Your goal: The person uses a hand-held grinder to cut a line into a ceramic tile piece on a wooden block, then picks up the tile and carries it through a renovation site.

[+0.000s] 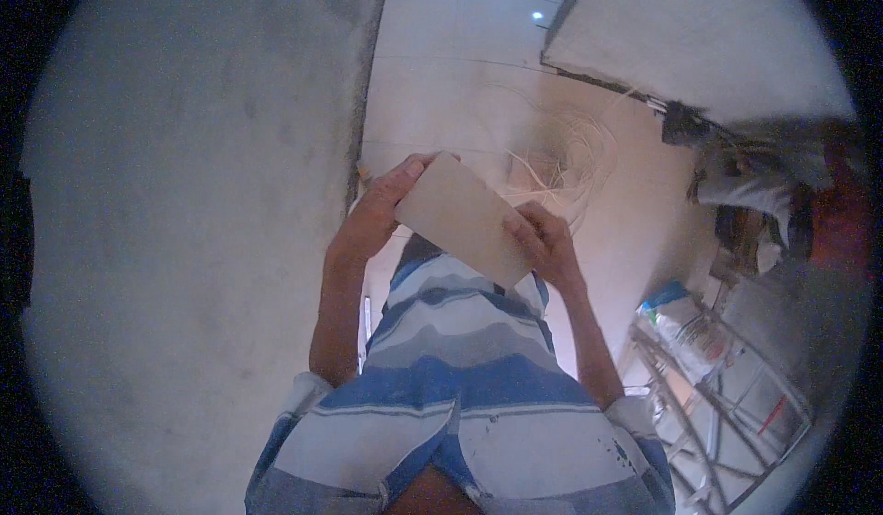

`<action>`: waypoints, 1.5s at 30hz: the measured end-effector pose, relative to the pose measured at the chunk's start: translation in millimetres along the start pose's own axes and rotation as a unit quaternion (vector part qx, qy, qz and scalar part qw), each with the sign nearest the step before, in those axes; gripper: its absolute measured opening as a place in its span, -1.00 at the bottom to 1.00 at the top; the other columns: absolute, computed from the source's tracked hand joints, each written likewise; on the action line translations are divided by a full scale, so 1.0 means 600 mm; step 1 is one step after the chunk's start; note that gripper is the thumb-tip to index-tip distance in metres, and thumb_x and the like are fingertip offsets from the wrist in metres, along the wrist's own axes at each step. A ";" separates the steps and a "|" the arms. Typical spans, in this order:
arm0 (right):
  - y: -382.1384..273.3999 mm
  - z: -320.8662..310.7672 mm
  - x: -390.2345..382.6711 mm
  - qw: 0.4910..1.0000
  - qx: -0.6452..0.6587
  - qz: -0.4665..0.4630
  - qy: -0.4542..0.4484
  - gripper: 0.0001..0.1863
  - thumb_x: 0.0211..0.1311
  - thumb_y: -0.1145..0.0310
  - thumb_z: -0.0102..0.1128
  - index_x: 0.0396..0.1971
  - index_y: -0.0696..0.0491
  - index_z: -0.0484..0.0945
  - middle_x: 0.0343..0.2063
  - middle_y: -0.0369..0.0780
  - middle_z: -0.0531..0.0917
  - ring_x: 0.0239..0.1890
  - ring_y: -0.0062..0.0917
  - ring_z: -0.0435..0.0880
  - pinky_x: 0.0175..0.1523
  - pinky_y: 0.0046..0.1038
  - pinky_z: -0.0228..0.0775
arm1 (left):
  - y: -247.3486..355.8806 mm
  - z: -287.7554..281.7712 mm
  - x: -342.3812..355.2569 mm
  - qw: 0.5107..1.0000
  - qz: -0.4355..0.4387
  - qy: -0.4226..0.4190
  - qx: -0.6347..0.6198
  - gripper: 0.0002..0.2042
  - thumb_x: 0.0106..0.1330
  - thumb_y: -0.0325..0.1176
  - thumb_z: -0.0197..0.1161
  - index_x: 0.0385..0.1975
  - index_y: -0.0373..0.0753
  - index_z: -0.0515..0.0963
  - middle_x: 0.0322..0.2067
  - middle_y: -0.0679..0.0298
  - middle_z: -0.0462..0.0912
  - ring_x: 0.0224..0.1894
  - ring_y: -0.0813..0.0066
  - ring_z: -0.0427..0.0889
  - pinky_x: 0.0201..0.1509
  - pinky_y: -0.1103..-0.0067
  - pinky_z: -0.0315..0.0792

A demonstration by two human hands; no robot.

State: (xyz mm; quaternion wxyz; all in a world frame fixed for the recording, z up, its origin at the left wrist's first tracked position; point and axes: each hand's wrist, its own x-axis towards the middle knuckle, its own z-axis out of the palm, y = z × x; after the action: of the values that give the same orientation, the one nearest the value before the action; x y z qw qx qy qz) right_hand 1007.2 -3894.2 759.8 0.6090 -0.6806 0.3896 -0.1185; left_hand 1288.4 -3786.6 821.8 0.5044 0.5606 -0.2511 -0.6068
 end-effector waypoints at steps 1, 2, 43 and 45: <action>-0.017 -0.024 0.043 1.000 -0.001 0.001 -0.021 -0.61 0.59 0.08 0.30 -0.09 0.17 0.75 -0.34 -0.25 0.75 -0.27 -0.58 0.68 -0.14 -0.39 0.56 | 0.040 -0.005 0.011 0.998 0.011 -0.040 -0.046 -0.40 0.71 0.05 -0.02 0.52 -0.26 0.43 0.33 0.07 0.63 0.38 0.29 0.59 0.50 0.44 0.43; -0.038 -0.041 0.094 0.999 0.001 -0.001 -0.043 -0.61 0.59 0.08 0.30 -0.10 0.16 0.75 -0.34 -0.26 0.75 -0.27 -0.59 0.68 -0.15 -0.40 0.56 | 0.057 -0.020 0.033 0.993 0.015 -0.045 -0.111 -0.40 0.71 0.04 -0.03 0.53 -0.27 0.40 0.35 0.07 0.61 0.40 0.28 0.57 0.51 0.43 0.43; -0.279 -0.556 1.605 0.876 0.264 0.082 0.396 -0.44 0.65 -0.02 0.22 0.19 0.24 0.65 0.05 -0.18 0.74 0.09 -0.47 0.67 0.23 -0.39 0.51 | -0.016 -0.782 1.136 0.848 -0.356 0.206 0.336 -0.66 0.53 -0.16 0.24 -0.23 -0.37 0.72 -0.37 0.09 0.77 -0.28 0.23 0.76 -0.16 0.21 0.63; -0.270 -0.594 1.718 0.849 0.321 0.129 0.399 -0.44 0.65 -0.04 0.21 0.17 0.22 0.66 0.02 -0.19 0.74 0.07 -0.45 0.68 0.19 -0.37 0.53 | 0.021 -0.783 1.166 0.849 -0.392 0.211 0.283 -0.67 0.53 -0.15 0.24 -0.22 -0.36 0.71 -0.38 0.11 0.76 -0.29 0.25 0.75 -0.16 0.23 0.61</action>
State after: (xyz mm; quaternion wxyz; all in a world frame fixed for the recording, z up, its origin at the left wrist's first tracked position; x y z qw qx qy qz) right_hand 1531.9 -4859.8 668.0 0.5957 -0.2852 0.6235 -0.4185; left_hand 1827.7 -4294.0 418.9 0.0847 0.8457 -0.0584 -0.5237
